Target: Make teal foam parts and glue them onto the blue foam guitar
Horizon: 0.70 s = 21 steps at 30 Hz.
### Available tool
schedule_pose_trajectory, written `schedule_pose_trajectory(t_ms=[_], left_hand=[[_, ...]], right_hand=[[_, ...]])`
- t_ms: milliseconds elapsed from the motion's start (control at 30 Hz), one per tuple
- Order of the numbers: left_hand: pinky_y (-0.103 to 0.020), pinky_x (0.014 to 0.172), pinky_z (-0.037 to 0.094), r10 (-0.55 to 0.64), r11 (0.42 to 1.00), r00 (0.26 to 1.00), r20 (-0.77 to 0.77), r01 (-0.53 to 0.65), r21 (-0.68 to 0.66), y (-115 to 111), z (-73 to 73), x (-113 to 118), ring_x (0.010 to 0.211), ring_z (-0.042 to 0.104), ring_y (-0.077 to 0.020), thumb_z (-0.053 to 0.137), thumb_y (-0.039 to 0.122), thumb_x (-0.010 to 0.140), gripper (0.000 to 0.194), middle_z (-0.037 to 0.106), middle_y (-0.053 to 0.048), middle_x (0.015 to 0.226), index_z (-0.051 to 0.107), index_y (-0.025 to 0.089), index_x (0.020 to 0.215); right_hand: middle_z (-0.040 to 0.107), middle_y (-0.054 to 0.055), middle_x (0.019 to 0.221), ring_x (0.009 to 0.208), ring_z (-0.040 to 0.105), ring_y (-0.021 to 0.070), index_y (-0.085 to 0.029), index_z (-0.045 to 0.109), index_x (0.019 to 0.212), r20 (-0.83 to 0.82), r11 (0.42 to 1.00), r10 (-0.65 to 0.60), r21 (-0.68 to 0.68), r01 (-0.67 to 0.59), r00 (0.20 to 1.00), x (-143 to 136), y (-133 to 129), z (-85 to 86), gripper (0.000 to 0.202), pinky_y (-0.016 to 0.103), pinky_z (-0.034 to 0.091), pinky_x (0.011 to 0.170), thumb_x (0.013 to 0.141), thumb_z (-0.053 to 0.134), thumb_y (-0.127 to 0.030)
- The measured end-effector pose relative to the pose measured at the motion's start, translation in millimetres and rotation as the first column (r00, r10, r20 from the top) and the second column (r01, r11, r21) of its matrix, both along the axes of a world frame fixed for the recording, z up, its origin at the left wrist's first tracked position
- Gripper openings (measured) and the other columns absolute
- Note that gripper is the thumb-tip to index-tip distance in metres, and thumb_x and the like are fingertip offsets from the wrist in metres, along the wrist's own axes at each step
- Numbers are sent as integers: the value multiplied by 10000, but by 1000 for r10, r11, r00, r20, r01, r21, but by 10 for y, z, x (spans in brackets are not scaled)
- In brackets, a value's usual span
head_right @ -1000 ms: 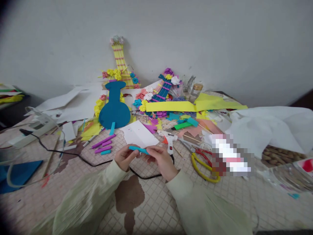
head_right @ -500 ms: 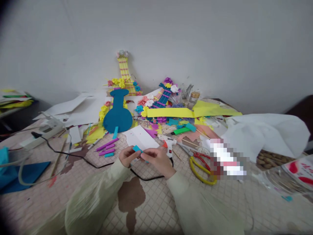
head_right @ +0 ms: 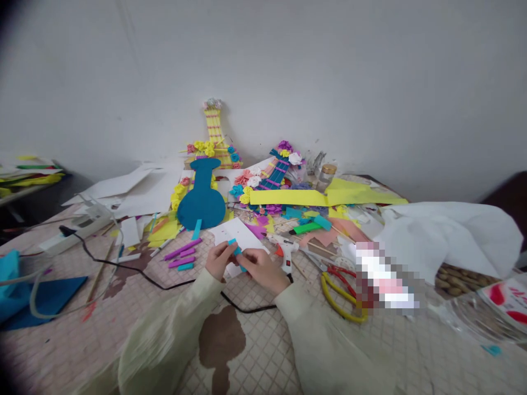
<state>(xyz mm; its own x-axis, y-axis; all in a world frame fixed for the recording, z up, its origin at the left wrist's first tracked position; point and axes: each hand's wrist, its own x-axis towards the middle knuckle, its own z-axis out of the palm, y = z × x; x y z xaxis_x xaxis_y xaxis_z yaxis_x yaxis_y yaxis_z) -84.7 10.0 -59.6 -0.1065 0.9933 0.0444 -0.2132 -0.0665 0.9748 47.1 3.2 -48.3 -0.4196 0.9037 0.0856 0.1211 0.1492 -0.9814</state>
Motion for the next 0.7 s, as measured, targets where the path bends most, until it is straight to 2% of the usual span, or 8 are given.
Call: schedule_pose_trajectory(t_ms=[200, 267, 400, 567, 700], left_hand=[[-195, 427, 307, -4, 1000, 996, -84, 4, -5, -98, -20, -136, 417, 421, -66, 641, 383, 647, 340, 478, 35, 405, 510, 146, 443], [-197, 426, 298, -11, 1000, 995, -99, 9, -14, -124, 1, -131, 411, 415, -66, 637, 388, 650, 319, 481, 33, 403, 548, 143, 465], [-204, 429, 312, -27, 999, 994, -105, 22, -41, -163, 29, -99, 410, 429, -77, 641, 386, 640, 248, 489, 38, 413, 666, 139, 642], [-216, 445, 348, -57, 997, 994, -98, 53, -48, -217, 67, -85, 439, 444, -88, 655, 351, 626, 215, 502, 24, 450, 696, 140, 630], [-221, 458, 358, -79, 997, 994, -73, 78, -17, -232, 69, -95, 476, 456, -87, 645, 354, 640, 221, 526, 7, 543, 721, 148, 670]], right_hand=[[482, -30, 462, 434, 439, 83, -168, 533, 527, 13, 998, 43, -37, -43, 999, 41, -131, -55, 413, 217, 344, 449, 787, 500, -487], [486, -28, 466, 437, 441, 86, -168, 535, 532, 10, 998, 46, -47, -45, 999, 47, -151, -70, 422, 223, 344, 455, 797, 482, -492], [492, -25, 469, 442, 449, 90, -167, 534, 532, 5, 997, 48, -64, -48, 999, 45, -175, -113, 425, 227, 348, 462, 796, 480, -496], [521, -24, 525, 468, 473, 100, -173, 577, 615, -5, 995, 42, -86, -43, 999, 41, -197, -131, 337, 227, 353, 460, 763, 540, -473], [514, -19, 502, 469, 474, 104, -171, 586, 601, -10, 994, 36, -103, -37, 999, 44, -214, -92, 328, 231, 361, 469, 768, 544, -450]])
